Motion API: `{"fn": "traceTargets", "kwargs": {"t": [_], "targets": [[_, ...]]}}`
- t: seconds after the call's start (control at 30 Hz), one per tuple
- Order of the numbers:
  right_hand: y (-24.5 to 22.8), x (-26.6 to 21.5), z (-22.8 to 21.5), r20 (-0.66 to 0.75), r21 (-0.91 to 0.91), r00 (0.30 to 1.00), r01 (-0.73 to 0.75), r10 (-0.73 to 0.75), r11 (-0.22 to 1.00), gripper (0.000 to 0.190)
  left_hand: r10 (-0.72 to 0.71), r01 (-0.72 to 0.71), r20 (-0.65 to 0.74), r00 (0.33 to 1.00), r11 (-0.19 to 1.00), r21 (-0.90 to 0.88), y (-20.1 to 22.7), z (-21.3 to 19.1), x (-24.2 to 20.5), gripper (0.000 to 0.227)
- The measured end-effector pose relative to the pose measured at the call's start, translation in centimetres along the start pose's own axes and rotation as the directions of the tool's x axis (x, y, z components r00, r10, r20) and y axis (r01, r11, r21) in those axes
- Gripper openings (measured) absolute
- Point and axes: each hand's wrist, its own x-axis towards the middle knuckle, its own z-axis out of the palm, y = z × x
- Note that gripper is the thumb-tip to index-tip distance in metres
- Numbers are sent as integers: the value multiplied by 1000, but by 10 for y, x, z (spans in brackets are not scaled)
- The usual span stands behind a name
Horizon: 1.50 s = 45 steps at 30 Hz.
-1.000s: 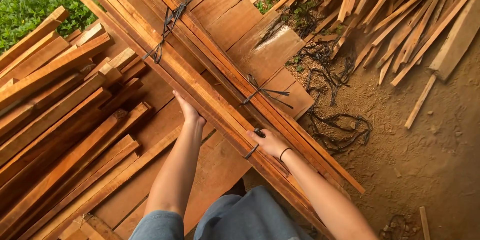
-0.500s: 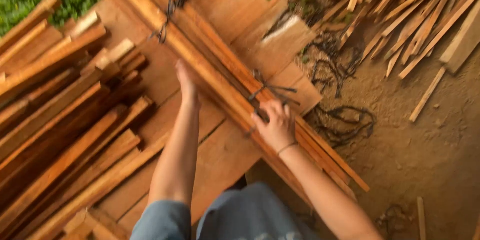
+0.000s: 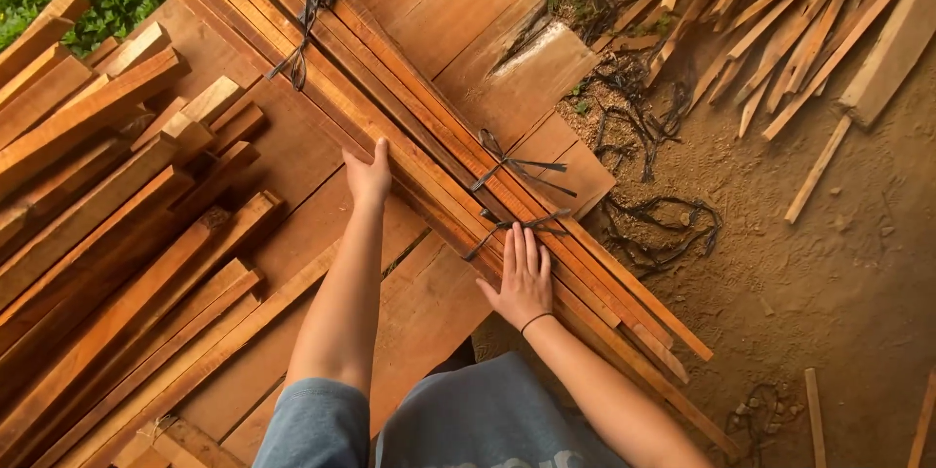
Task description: Organizing long wooden strips into groups and tying them together with plastic ties.
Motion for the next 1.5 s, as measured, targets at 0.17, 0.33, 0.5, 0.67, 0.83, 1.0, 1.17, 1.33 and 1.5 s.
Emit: {"fn": "traceTargets", "kwargs": {"t": [0.17, 0.33, 0.5, 0.67, 0.83, 1.0, 1.17, 1.33, 1.5], "targets": [[3, 1, 14, -125, 33, 992, 6, -1, 999, 108, 10, -11, -21, 1000, 999, -49, 27, 5, -22, 119], [9, 1, 20, -133, 67, 991, 0, 9, 998, 102, 20, -23, -91, 996, 999, -32, 47, 19, -45, 140], [-21, -20, 17, -44, 203, 994, -93, 104, 975, 109, -32, 29, -123, 992, 999, -23, 29, 16, -34, 137], [-2, -11, 31, -51, 99, 998, -41, 47, 994, 107, 73, -60, -144, 987, 994, 97, 32, 17, -43, 136], [8, -7, 39, -121, -62, 987, 102, -109, 993, 104, 210, -199, -153, 966, 976, 83, 30, 18, -54, 129], [9, -5, 30, -144, 50, 981, 139, -131, 989, 112, 249, -251, -126, 960, 968, -2, 21, 18, -49, 126], [3, -5, 23, -97, 77, 992, 89, -82, 993, 109, 201, -208, -91, 975, 976, -69, -5, 16, -26, 129], [38, -14, 12, -38, 280, 996, -63, 77, 958, 94, 94, -96, -52, 994, 994, -50, -29, 29, 6, 124], [58, -34, 32, -120, 64, 986, -108, 115, 992, 96, 149, -153, -61, 987, 986, -65, -23, 16, -17, 119]]}}
